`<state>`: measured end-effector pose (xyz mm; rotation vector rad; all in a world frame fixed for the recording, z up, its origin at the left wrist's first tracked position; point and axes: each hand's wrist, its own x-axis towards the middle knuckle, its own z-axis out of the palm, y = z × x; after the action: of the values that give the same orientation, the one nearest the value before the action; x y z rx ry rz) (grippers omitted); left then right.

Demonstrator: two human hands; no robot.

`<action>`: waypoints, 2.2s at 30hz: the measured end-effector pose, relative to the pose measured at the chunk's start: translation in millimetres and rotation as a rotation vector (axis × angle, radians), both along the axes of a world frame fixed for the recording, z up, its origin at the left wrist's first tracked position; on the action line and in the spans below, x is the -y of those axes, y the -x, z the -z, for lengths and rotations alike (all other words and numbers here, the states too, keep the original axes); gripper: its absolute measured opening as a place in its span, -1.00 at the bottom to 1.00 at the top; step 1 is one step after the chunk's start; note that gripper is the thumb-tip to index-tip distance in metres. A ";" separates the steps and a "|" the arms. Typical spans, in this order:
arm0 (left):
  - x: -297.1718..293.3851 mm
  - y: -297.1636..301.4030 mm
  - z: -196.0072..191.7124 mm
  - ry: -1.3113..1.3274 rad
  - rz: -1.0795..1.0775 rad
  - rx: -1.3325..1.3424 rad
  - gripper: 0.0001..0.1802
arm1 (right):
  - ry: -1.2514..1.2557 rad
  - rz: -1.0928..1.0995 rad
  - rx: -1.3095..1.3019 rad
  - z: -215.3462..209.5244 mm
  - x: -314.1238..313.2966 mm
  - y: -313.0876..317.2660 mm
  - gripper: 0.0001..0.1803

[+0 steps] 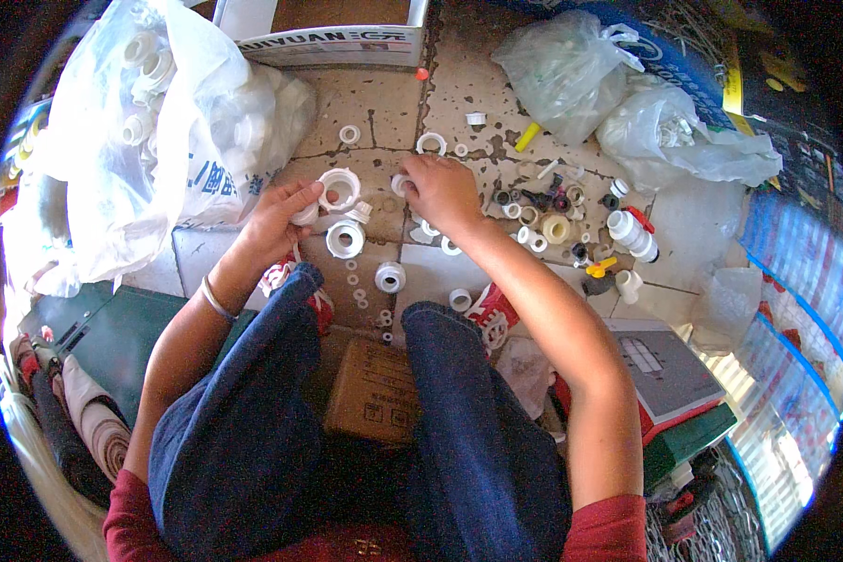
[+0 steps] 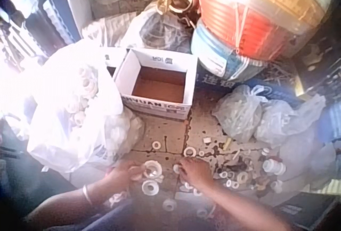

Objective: The person assembles small white plastic plumbing components and fittings by hand, inserting small gaskets and joining different plastic pieces together while seated on the floor.

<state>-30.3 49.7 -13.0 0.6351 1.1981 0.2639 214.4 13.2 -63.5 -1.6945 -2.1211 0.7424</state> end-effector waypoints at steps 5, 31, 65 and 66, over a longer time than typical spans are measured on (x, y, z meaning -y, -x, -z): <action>1.2 1.7 -1.3 0.251 -0.190 0.223 -0.70 | 0.037 -0.148 0.132 8.1 4.8 9.0 -0.77; 12.7 -15.8 -25.6 -0.090 -0.117 0.165 -0.63 | 0.390 0.158 -1.024 -97.3 -5.3 6.5 -0.76; 18.5 -28.3 -47.5 -0.233 0.076 0.101 -0.61 | 0.695 0.312 -1.201 -99.2 26.5 15.8 -0.48; 19.2 -26.8 -43.6 -0.230 0.077 0.112 -0.62 | 0.699 0.299 -1.159 -92.1 30.6 15.7 -0.48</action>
<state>-3.5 30.4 30.6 0.8541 1.0416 0.3710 198.7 -17.3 28.6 -1.2145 -0.8205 1.8880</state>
